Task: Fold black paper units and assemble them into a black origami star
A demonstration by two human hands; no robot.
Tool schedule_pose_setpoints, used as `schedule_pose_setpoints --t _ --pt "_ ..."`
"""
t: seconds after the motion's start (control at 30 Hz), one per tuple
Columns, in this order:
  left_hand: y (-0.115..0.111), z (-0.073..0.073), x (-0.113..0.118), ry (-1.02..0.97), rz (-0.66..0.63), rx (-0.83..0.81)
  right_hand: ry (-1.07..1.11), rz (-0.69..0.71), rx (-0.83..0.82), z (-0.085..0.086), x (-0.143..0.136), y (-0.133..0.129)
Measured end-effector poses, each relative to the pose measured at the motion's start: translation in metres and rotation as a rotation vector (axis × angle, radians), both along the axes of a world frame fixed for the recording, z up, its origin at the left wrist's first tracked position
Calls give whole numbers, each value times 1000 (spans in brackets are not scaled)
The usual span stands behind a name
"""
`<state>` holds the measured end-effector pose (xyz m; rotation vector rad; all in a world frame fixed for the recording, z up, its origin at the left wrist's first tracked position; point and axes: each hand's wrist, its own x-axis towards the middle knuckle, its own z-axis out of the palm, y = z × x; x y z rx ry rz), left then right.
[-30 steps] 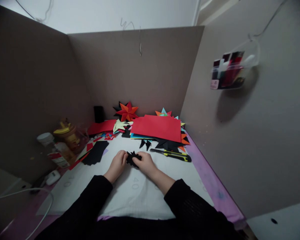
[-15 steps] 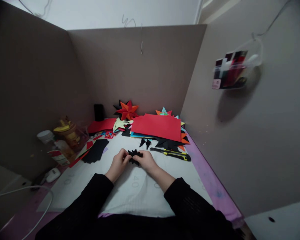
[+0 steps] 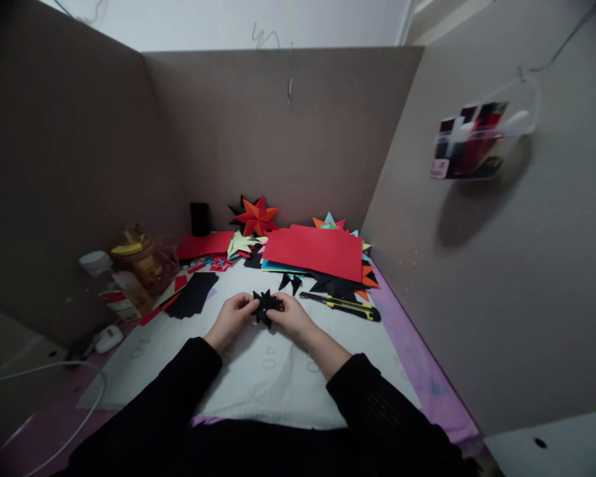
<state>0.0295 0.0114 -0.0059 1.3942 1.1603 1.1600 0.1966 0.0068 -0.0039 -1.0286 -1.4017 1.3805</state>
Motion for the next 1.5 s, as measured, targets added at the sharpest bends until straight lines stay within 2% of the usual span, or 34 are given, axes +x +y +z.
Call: schedule_pose_setpoints --t 0.2,0.37,0.5,0.6,0.7,0.8,0.9,1.03,1.13,1.5 --pt "0 0 1 -54 -34 -35 -45 -76 -25 3 0 -1" --pt "-2 4 1 -133 -79 -111 28 -41 -40 5 -1 -2" --pt "-2 9 1 -202 -52 -175 66 -27 -26 7 -1 -3" --pt "-2 11 1 -228 -45 -186 47 -49 -14 8 -2 -4" --pt "-3 12 1 -213 -101 -158 40 -37 -3 10 -1 -5" --pt "-3 11 1 -171 -122 -117 38 -12 14 9 -1 -5" --pt "-3 10 1 -138 -71 -83 66 0 34 5 -3 -4" --pt "-3 9 1 -128 -48 -64 23 -69 76 -2 -7 -3" --pt "-3 8 1 -137 -48 -83 14 -105 84 -4 -9 -2" --pt "2 2 -2 -270 -150 -214 -23 -88 -16 7 -3 -3"
